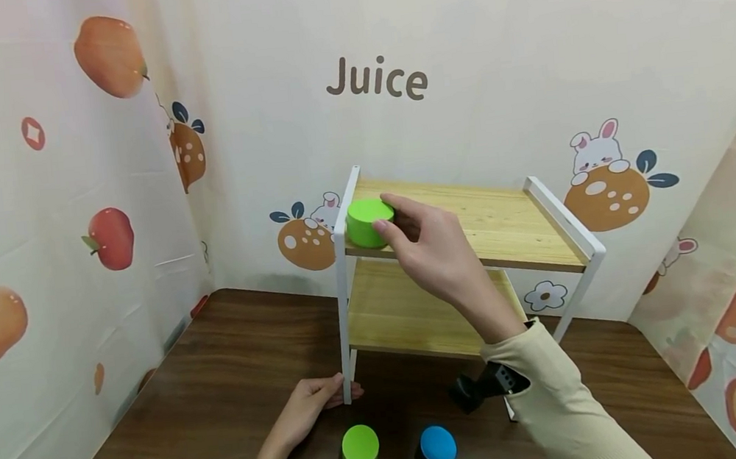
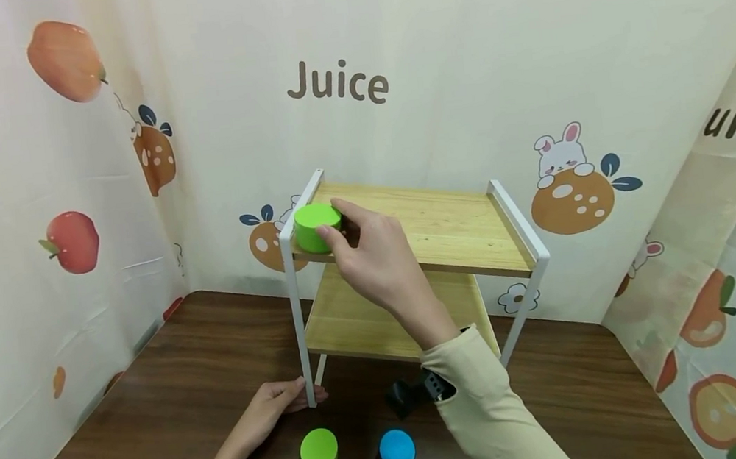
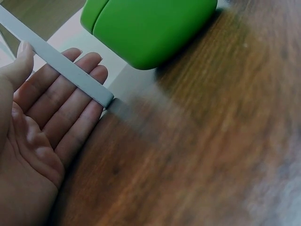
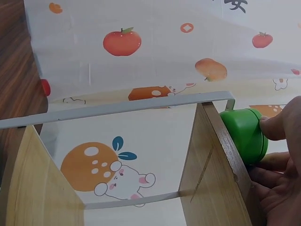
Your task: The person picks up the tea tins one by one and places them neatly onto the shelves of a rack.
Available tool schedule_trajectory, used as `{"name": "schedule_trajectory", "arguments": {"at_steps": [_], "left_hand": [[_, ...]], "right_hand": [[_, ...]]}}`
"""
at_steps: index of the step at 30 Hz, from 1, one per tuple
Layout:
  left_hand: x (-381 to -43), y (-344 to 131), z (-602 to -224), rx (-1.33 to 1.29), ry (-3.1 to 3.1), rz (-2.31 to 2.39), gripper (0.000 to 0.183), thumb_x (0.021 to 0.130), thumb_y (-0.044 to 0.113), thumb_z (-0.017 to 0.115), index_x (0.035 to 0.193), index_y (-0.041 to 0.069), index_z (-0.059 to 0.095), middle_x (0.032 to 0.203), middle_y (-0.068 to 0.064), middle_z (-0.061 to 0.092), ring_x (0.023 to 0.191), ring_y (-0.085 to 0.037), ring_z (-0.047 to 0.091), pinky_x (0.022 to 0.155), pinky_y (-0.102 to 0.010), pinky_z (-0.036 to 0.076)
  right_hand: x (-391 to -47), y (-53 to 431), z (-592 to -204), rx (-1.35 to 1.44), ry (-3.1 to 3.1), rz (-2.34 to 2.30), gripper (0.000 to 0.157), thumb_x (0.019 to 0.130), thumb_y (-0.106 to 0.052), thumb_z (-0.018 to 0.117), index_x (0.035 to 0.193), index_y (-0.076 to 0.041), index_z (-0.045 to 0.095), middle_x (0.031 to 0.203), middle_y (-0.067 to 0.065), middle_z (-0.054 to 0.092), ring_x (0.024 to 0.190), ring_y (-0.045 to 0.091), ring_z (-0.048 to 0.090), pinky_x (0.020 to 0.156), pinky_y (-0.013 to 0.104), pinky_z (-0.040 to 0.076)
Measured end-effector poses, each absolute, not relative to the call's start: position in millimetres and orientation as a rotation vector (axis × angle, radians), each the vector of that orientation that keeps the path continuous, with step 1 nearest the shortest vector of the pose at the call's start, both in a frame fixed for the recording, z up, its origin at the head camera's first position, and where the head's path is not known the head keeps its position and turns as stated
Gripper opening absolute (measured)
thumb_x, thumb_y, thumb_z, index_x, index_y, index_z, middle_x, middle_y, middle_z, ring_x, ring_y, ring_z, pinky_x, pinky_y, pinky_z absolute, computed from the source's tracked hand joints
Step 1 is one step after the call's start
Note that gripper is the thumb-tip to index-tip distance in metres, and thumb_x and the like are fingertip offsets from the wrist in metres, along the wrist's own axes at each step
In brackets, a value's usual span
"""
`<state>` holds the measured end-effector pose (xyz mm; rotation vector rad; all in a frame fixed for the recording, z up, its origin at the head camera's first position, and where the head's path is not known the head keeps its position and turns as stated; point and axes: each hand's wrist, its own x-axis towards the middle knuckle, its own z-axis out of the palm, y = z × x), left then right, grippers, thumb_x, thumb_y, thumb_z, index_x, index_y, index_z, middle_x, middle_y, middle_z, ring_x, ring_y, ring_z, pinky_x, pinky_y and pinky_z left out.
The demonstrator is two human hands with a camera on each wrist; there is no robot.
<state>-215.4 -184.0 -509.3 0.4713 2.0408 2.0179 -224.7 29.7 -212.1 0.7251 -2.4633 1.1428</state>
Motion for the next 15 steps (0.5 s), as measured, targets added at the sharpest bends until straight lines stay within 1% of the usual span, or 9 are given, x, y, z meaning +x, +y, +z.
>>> {"name": "schedule_trajectory", "arguments": {"at_steps": [7,10,15], "left_hand": [[-216.8,-183.5,-511.1,0.495,2.03,2.029,0.05,0.104,0.037,0.044,0.115,-0.005,0.068,0.115,-0.018,0.069,0.11,-0.024,0.066,0.094,-0.029,0.053],[-217.5,-183.9,-511.5,0.526,2.035,2.035,0.048,0.105,0.034,0.043,0.115,-0.007,0.067,0.115,-0.02,0.068,0.11,-0.024,0.066,0.094,-0.03,0.053],[-217.0,-184.5,-509.5,0.518,2.046,2.026,0.05,0.104,0.035,0.043,0.116,-0.008,0.066,0.115,-0.021,0.068,0.11,-0.027,0.066,0.094,-0.032,0.053]], "right_hand": [[-225.2,30.9,-212.4,0.739,-2.453,1.16,0.049,0.098,-0.029,0.059,0.141,-0.009,0.049,0.128,0.008,0.064,0.111,0.012,0.064,0.09,0.025,0.054],[-225.6,30.8,-212.3,0.741,-2.446,1.165,0.049,0.098,-0.028,0.059,0.141,-0.007,0.049,0.127,0.009,0.064,0.11,0.013,0.064,0.091,0.026,0.054],[-225.4,30.1,-212.2,0.729,-2.452,1.159,0.051,0.099,-0.029,0.058,0.143,-0.006,0.047,0.13,0.009,0.063,0.113,0.014,0.063,0.094,0.026,0.052]]}}
